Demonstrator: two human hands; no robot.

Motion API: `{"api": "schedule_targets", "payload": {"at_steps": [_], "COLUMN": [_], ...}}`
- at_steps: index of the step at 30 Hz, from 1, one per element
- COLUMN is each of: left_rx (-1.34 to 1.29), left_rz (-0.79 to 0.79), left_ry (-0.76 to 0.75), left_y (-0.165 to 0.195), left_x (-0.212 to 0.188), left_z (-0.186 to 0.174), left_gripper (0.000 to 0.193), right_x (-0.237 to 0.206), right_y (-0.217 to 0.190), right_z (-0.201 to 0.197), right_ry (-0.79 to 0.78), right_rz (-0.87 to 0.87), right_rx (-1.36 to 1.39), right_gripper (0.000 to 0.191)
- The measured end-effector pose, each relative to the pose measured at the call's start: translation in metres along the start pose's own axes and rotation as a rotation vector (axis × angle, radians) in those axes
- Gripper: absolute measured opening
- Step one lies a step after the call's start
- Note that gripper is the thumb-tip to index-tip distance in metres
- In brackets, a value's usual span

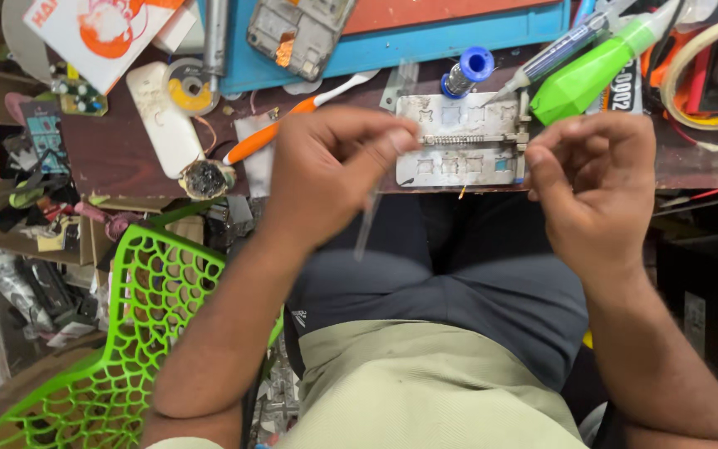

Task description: The person applies flux to a small electronic component, then uses a soldering iron and tweezers to solder the component onto a metal jig. The person repeatedly heats and adjusts the component to secure it in place.

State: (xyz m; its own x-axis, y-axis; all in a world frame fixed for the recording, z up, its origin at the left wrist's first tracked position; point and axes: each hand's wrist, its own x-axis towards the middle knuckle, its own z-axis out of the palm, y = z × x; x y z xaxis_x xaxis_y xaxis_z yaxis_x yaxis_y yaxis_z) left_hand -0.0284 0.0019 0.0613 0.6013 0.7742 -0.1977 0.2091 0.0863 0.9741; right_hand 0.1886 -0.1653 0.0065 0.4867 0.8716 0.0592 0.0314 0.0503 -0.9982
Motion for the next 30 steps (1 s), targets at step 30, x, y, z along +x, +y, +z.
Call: {"api": "schedule_targets", "payload": {"at_steps": [30], "left_rx": [1.044], "left_rz": [0.859], "left_ry": [0.176], "left_y": [-0.047], "left_x": [0.022], "left_z": [0.016], "left_gripper": [0.028], "right_x": [-0.015], "right_y": [0.058], "right_z": [-0.006], "right_ry": [-0.012], "right_rz": [-0.374], "right_rx": [-0.361], "right_gripper": [0.038]}}
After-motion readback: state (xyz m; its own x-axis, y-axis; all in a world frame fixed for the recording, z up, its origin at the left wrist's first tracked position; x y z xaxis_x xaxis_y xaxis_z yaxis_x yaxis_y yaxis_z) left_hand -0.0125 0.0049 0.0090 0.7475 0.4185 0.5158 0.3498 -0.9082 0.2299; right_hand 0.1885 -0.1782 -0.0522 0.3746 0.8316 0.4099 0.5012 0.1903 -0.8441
